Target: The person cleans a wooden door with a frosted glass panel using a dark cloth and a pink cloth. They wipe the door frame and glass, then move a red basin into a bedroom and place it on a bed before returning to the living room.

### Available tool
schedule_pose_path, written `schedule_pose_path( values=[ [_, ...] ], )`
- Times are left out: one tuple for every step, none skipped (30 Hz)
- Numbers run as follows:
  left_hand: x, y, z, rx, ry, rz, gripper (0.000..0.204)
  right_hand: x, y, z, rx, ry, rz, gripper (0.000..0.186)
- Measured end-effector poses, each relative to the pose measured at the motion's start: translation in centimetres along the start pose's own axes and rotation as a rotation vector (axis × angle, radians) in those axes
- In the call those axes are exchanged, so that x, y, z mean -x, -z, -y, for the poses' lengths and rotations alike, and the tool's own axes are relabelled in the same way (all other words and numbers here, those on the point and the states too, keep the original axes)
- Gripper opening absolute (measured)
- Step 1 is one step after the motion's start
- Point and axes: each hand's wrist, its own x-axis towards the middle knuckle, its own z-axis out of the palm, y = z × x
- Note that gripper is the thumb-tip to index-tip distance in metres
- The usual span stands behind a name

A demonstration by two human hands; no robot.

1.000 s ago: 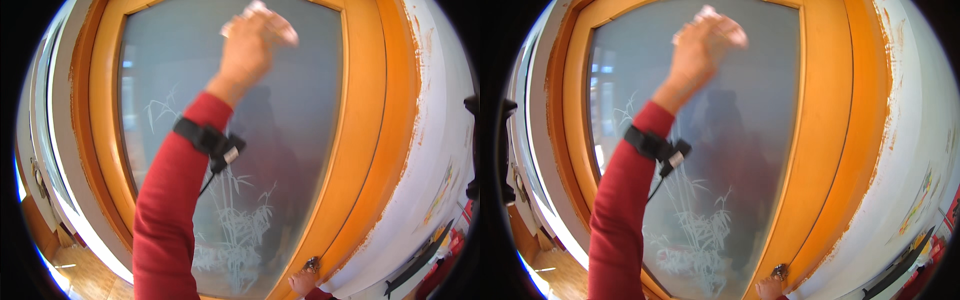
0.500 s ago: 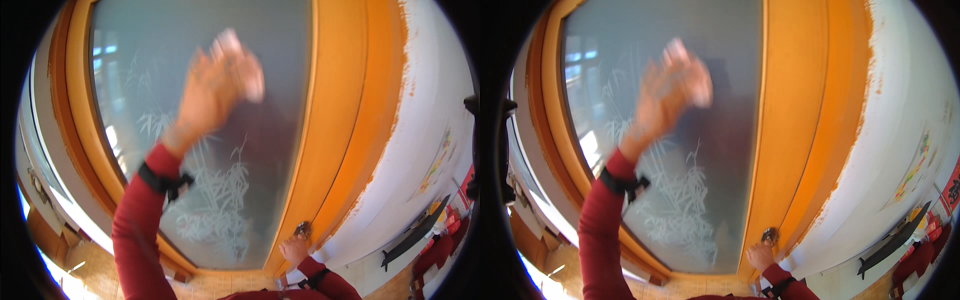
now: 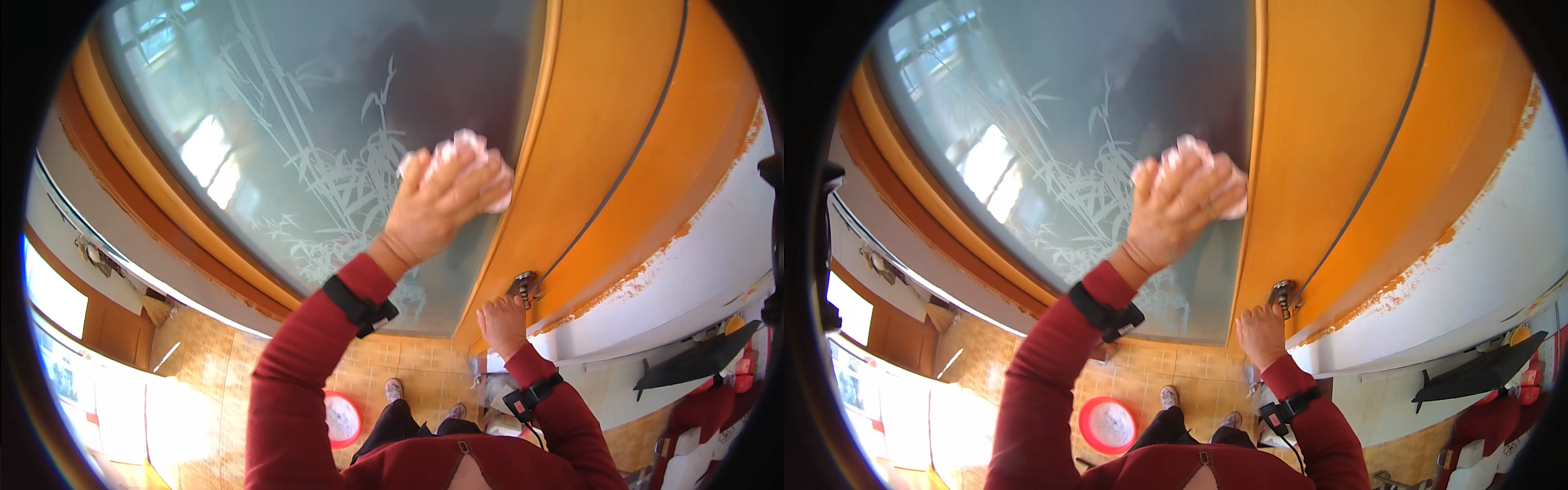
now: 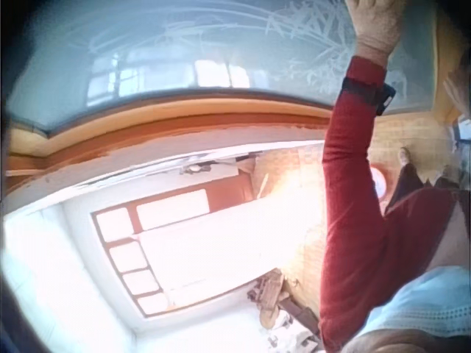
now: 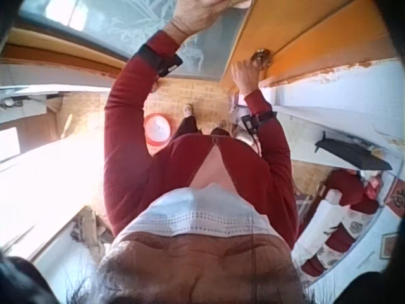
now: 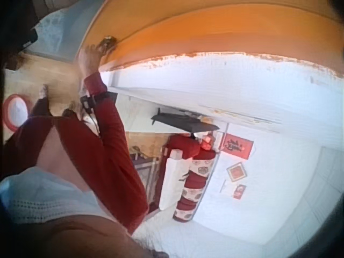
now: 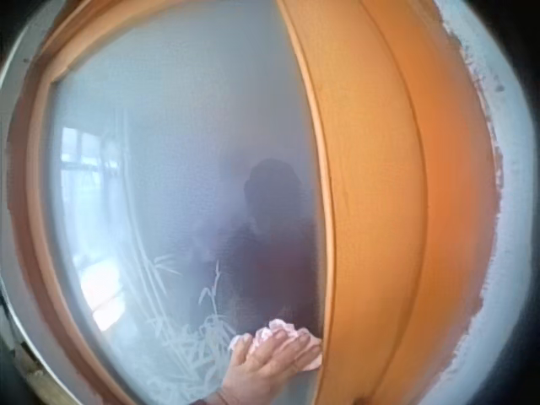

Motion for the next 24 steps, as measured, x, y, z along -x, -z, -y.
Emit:
schedule_pose_path(
  values=[
    [2.3,-0.5,-1.3,0.032,-0.004,0.064,0.059,-0.1,0.1,0.1,-0.006,-0.006,0.014,0.025],
    [4.5,-1.0,-2.5,0.06,-0.011,0.131,0.059,-0.1,0.2,0.1,0.017,-0.002,0.012,0.025],
    [6.4,-1.6,-3.4,0.085,-0.009,0.138,0.058,-0.1,0.2,0.1,0.038,0.002,0.028,0.025],
    [8.1,-2.1,-4.2,0.109,-0.003,0.141,0.057,-0.1,0.2,0.1,0.063,0.01,0.044,0.024],
    [9.6,-2.8,-4.9,0.115,0.003,0.116,0.056,-0.1,0.2,0.1,0.07,0.016,0.037,0.024],
    [10.8,-3.5,-5.4,0.13,0.027,0.069,0.053,-0.1,0.2,0.1,0.076,0.022,0.03,0.025],
    [11.9,-4.2,-5.7,0.168,0.013,0.079,0.052,-0.1,0.2,0.1,0.077,0.024,0.015,0.025],
    [12.8,-4.9,-5.9,0.196,-0.005,0.07,0.052,-0.2,0.2,0.1,0.086,0.036,0.014,0.024],
    [13.6,-5.3,-6.1,0.228,-0.031,0.087,0.051,-0.2,0.1,0.1,0.118,0.034,0.003,0.024],
    [14.3,-5.5,-6.4,0.284,-0.011,0.054,0.051,-0.2,0.1,0.0,0.142,0.038,-0.005,0.024],
    [15.0,-5.3,-6.7,0.348,0.002,0.049,0.051,-0.1,0.0,0.1,0.156,0.056,-0.011,0.024],
    [15.8,-4.6,-7.2,0.411,0.024,0.054,0.051,0.0,-0.1,0.1,0.155,0.045,0.012,0.023],
    [16.8,-3.5,-7.9,0.599,0.197,0.078,0.047,0.0,-0.1,0.2,0.176,0.047,0.026,0.022],
    [17.9,-1.9,-8.8,0.779,0.386,0.11,0.042,0.0,-0.1,0.3,0.179,0.048,0.024,0.023],
    [19.2,-0.2,-9.8,0.948,0.577,0.144,0.038,0.0,-0.1,0.4,0.174,0.036,0.024,0.023],
    [20.5,2.0,-11.0,1.441,1.05,0.084,0.033,-0.1,0.1,0.5,0.201,0.051,-0.007,0.025],
    [22.2,3.8,-11.3,1.769,1.297,0.046,0.038,-0.3,0.3,0.7,0.222,0.039,0.003,0.027],
    [24.2,5.7,-11.2,2.086,1.536,0.001,0.044,-0.5,0.5,0.9,0.211,-0.008,0.05,0.024],
    [26.1,7.3,-11.1,2.417,1.75,-0.11,0.051,-0.7,0.9,1.1,0.201,-0.08,0.159,0.024],
    [27.7,8.5,-11.0,2.563,1.95,-0.083,0.069,-0.8,1.3,1.6,0.157,-0.037,0.027,0.025],
    [29.2,9.6,-11.1,2.654,1.935,-0.162,0.071,-1.0,1.7,2.1,0.112,-0.012,-0.076,0.03],
    [30.6,10.5,-11.2,2.744,1.909,-0.247,0.073,-1.0,2.1,2.9,0.065,0.0,-0.168,0.037],
    [31.8,11.5,-11.2,2.865,1.852,-0.37,0.076,-0.9,2.3,4.2,-0.011,0.034,-0.184,0.042],
    [32.6,11.9,-11.2,2.929,1.857,-0.376,0.079,-0.5,2.5,5.6,-0.086,0.054,-0.186,0.049]
  ],
)
